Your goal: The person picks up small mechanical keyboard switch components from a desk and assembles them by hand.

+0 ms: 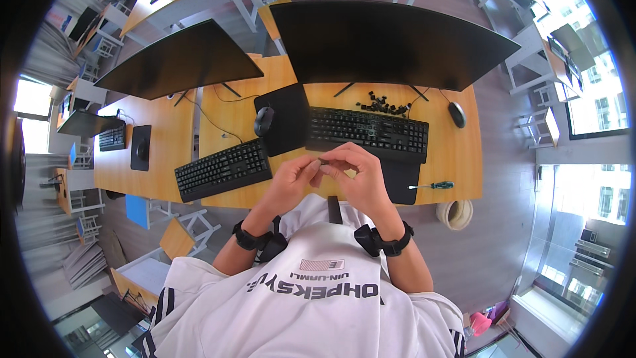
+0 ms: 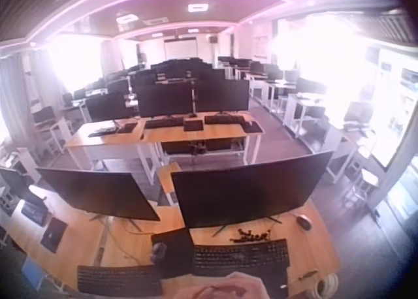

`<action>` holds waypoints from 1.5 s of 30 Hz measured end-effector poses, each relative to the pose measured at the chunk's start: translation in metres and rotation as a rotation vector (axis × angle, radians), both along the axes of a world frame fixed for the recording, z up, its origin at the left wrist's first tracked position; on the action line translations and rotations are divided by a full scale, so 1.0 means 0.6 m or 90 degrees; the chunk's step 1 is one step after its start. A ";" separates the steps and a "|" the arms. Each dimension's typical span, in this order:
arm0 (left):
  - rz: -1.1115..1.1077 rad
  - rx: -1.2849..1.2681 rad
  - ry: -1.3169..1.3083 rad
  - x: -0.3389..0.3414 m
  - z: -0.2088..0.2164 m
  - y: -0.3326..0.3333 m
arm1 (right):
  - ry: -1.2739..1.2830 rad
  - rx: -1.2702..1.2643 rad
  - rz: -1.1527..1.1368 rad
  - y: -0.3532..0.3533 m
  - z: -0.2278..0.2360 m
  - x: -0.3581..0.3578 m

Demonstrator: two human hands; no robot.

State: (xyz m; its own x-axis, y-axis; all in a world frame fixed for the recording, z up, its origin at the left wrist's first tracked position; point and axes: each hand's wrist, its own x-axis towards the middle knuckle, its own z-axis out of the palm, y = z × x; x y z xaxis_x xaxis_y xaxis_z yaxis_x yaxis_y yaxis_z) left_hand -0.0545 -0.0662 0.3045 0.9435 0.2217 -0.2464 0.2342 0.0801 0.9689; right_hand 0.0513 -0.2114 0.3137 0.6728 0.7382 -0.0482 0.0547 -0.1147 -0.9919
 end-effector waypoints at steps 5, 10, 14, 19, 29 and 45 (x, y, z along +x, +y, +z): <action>-0.009 0.130 -0.001 0.040 -0.089 -0.018 | 0.094 -0.037 -0.040 -0.016 -0.096 0.048; 0.041 0.008 0.064 0.089 -0.222 -0.010 | 0.133 -0.055 -0.070 0.007 -0.235 0.100; 0.147 0.031 0.155 0.126 -0.323 0.013 | -0.030 -0.152 -0.084 0.059 -0.339 0.148; 0.178 0.145 0.248 0.186 -0.401 0.045 | -0.119 -0.211 -0.112 0.105 -0.454 0.215; 0.256 0.377 0.144 0.255 -0.460 0.080 | -0.293 -0.268 -0.152 0.152 -0.488 0.222; 0.287 0.384 0.298 0.294 -0.447 0.087 | -0.211 -0.430 -0.138 0.179 -0.469 0.238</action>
